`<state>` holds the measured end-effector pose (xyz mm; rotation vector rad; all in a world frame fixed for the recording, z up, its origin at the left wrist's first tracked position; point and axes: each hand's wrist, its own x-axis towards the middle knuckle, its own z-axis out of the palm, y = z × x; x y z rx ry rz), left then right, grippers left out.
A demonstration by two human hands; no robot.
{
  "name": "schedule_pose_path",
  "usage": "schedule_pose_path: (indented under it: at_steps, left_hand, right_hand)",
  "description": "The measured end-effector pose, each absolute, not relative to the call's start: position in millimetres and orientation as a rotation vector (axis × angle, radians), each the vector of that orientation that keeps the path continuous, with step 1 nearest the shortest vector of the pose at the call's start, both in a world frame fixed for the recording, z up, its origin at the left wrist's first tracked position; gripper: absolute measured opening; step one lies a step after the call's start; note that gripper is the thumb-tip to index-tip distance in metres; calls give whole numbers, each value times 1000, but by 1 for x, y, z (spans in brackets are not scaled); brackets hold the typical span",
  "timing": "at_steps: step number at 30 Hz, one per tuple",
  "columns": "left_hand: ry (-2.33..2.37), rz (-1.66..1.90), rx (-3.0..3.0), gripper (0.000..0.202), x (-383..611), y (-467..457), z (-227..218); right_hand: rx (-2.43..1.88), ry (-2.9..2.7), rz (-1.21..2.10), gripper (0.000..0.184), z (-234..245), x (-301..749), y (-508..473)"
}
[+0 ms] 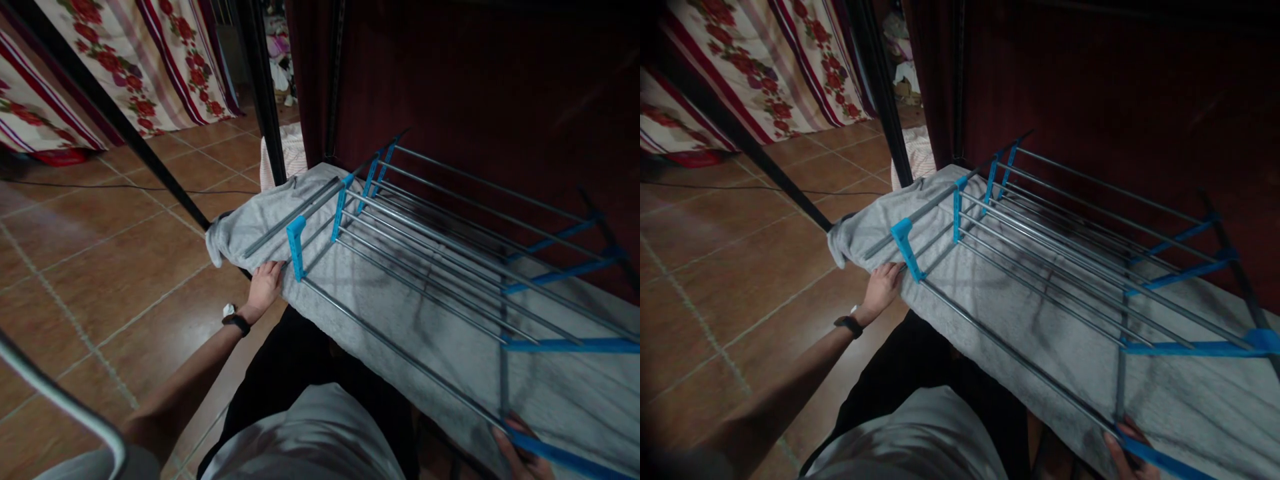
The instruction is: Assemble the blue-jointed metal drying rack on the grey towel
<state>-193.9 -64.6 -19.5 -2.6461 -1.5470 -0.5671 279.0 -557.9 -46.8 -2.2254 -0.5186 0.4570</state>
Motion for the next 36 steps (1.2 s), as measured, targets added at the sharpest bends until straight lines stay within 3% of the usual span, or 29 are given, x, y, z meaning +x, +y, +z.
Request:
schedule_pose_path:
  at_steps: [4, 9, 18, 21, 29, 36]
  left_hand:
    - [-1512, -409, -2635, 31, -185, -54, -12]
    - [-1594, -457, -2698, 18, -175, -40, -6]
    - [-2144, -358, -2644, 28, -174, -57, 4]
    - [-2266, -604, -2685, 29, -178, -61, -1]
    - [-2220, -1757, -2576, 37, -180, -81, -8]
    - [-2356, -2027, -2394, 38, -175, -112, -3]
  right_hand:
    - [-2195, -516, 413, 65, -41, 271, -552]
    - [-2191, -464, 469, 66, -38, 266, -552]
    - [-2208, -451, 445, 69, -51, 275, -557]
    - [-2196, -450, 441, 68, -53, 275, -558]
    - [-2187, -434, 401, 68, -36, 261, -547]
    - [-2164, -478, 408, 66, -31, 256, -544]
